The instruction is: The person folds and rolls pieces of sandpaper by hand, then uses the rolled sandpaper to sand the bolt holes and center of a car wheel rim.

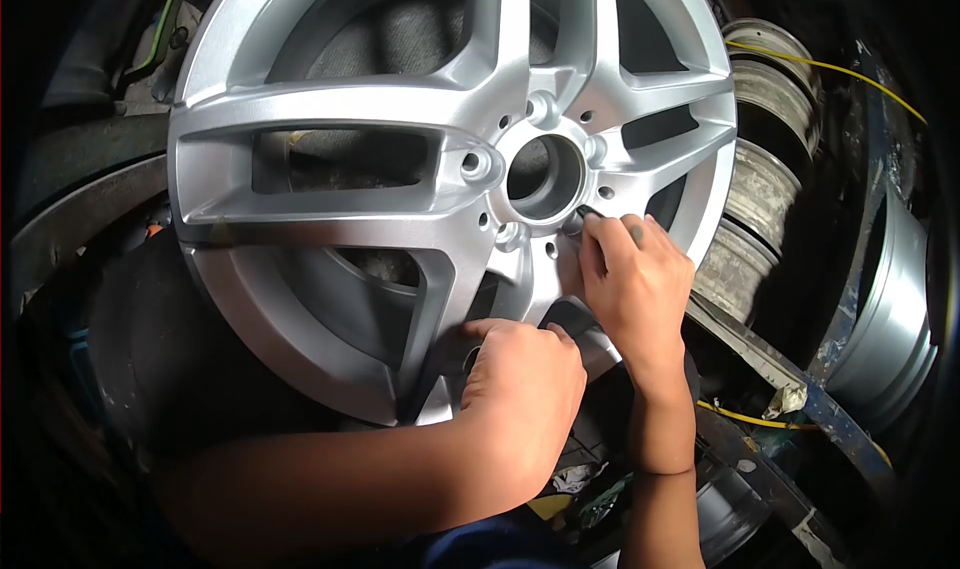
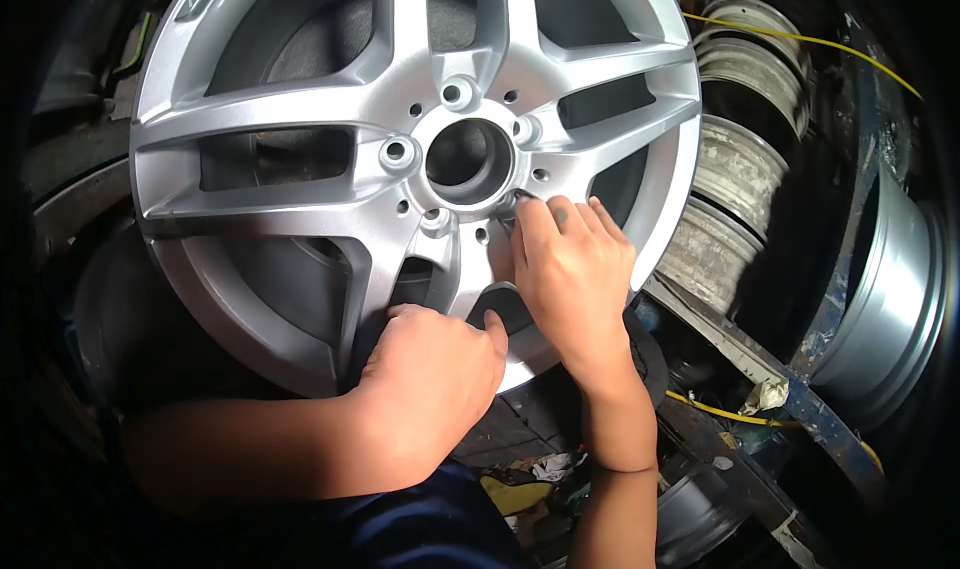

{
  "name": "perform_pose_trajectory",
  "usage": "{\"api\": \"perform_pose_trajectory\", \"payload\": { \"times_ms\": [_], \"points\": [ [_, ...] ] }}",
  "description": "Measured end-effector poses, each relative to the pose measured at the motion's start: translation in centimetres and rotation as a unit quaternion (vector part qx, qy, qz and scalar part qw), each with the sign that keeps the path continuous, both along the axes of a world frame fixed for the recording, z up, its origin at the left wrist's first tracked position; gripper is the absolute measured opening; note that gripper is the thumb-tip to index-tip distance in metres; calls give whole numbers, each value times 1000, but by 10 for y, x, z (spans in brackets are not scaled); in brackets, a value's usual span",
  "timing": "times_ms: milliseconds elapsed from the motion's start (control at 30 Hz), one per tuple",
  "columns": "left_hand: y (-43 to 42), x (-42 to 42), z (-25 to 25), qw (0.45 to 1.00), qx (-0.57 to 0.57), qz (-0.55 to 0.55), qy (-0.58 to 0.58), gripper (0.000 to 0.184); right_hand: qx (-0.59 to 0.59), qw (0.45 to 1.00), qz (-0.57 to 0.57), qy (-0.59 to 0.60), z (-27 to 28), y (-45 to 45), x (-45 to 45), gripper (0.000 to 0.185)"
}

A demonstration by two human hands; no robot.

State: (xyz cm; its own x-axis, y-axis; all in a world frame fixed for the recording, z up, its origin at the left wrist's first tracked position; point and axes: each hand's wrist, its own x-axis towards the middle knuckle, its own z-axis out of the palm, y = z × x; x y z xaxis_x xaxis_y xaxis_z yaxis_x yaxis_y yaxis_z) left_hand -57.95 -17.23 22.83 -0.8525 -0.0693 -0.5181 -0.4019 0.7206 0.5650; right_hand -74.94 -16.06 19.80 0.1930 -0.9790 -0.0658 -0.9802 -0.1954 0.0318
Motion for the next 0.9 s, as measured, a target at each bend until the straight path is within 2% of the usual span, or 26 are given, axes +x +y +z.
{"api": "perform_pose_trajectory", "payload": {
  "times_ms": [133, 233, 333, 433, 667, 767, 900],
  "points": [
    [8, -3, -2, 1000, -28, 5, -7, 57, -24, 999, 13, -41, -2, 5, -9, 13],
    [8, -3, -2, 1000, -9, 27, -10, 57, 10, 1000, -15, 6, -1, 2, 1, 13],
    [1, -2, 4, 1000, -2, 0, -21, 59, 7, 992, -57, -109, 8, 7, -11, 13],
    [3, -1, 7, 998, 28, 34, -36, 41, 11, 991, -60, -120, 9, 14, -10, 13],
    [-3, 0, 8, 997, 58, 25, -38, 40, -2, 995, -54, -81, 3, 10, -1, 12],
    [-8, -1, 7, 995, 91, 4, -41, 40, 3, 999, -28, -23, 3, 5, 3, 11],
    [-7, 3, 10, 998, 49, 31, -26, 43, 13, 1000, -25, 2, 3, 3, 4, 10]
  ]
}}
